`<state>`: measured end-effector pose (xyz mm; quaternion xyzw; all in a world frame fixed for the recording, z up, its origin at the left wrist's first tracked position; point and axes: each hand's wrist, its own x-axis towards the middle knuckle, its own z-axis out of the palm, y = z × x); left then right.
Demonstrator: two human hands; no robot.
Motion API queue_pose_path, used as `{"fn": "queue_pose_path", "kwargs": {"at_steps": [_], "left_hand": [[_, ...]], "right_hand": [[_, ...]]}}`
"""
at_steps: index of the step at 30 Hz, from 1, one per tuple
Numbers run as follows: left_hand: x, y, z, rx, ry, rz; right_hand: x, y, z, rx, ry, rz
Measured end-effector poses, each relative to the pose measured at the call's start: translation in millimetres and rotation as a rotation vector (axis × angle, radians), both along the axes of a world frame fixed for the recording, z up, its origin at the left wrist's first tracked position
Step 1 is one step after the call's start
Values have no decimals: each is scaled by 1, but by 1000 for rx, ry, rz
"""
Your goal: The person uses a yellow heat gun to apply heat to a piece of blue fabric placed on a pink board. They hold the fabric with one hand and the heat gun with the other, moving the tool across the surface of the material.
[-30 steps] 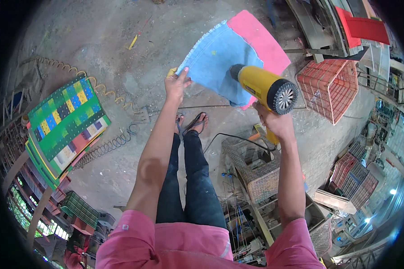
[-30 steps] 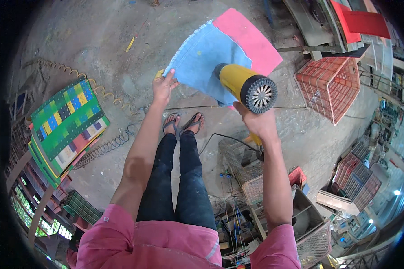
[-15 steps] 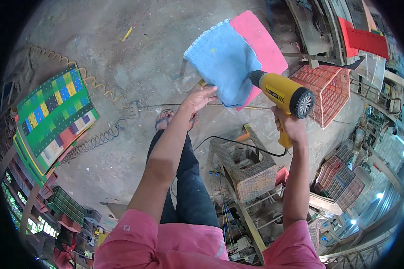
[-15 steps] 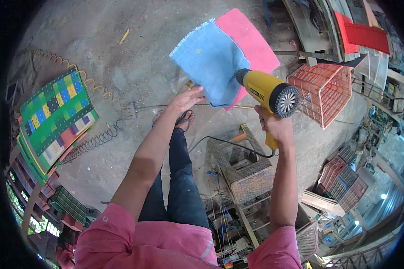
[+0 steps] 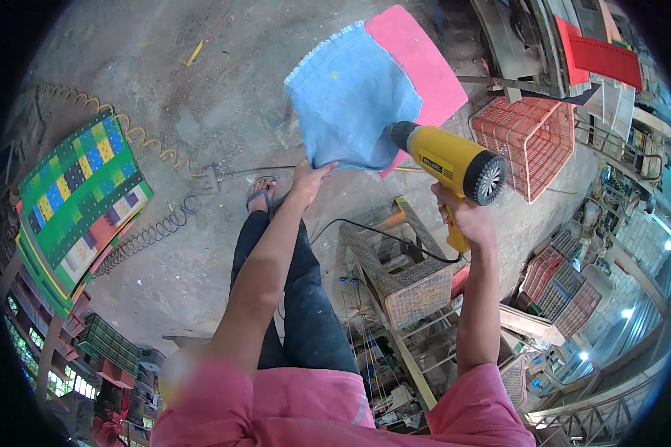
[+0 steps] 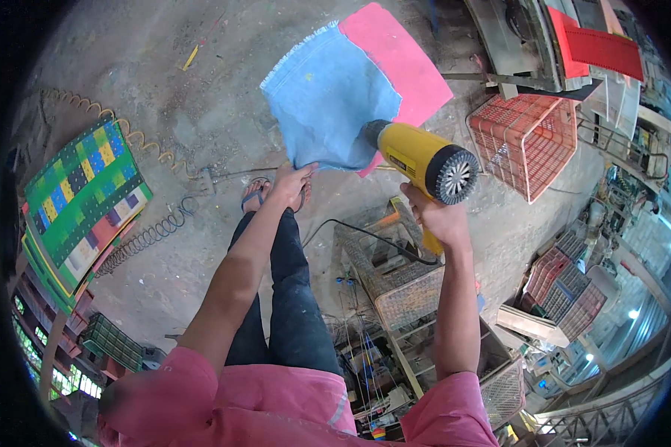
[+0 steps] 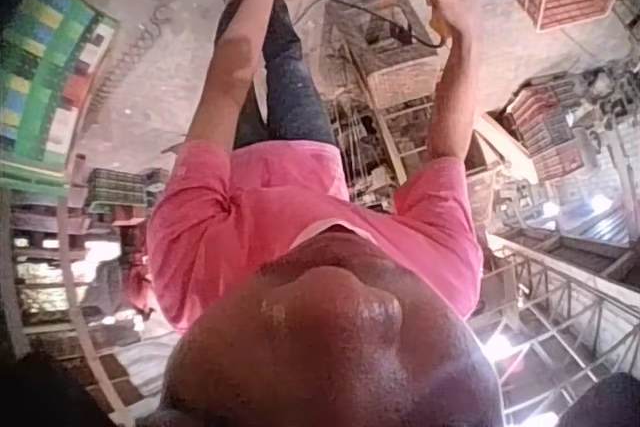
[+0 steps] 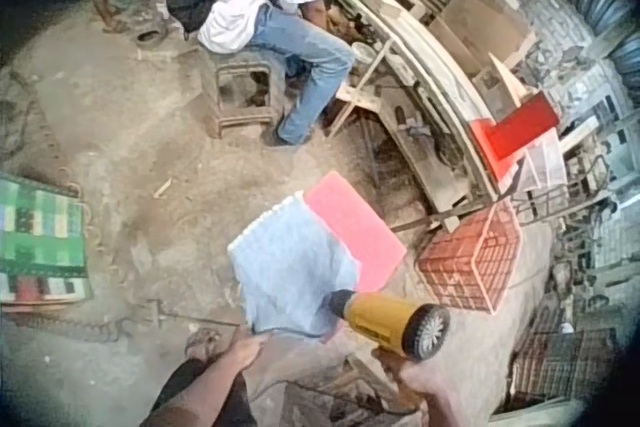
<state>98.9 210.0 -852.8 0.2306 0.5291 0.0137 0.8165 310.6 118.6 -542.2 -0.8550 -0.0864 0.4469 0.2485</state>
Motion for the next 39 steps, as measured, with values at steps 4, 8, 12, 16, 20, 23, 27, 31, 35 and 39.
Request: {"fn": "queue_pose_path", "kwargs": {"at_steps": [4, 8, 12, 16, 20, 23, 27, 31, 35, 39], "left_hand": [[-15, -20, -8, -154, -144, 223], [-22, -26, 15, -257, -263, 356], [-34, -18, 12, -422, -355, 479], [-43, -8, 14, -389, -569, 657], [-41, 3, 42, -438, -695, 676], [-38, 22, 66, -645, -671, 722], [-33, 45, 55, -443, -533, 672], [-20, 62, 34, 78, -61, 486], [16, 87, 72, 1423, 314, 119], [65, 127, 118, 1820, 169, -488]], "right_hand": [[4, -1, 3, 5, -86, -10], [4, -4, 10, 24, -76, 37], [-2, 10, 18, -107, -43, 107], [-6, 14, 12, -55, -104, 116], [-5, 16, 9, 24, -93, 87], [-9, 21, 9, 80, -44, 175], [-16, 29, 7, 42, -87, 219], [-15, 23, -4, 101, -152, 209], [-18, 17, 8, -5, -113, 131], [-22, 3, 6, 65, -144, 81]]}}
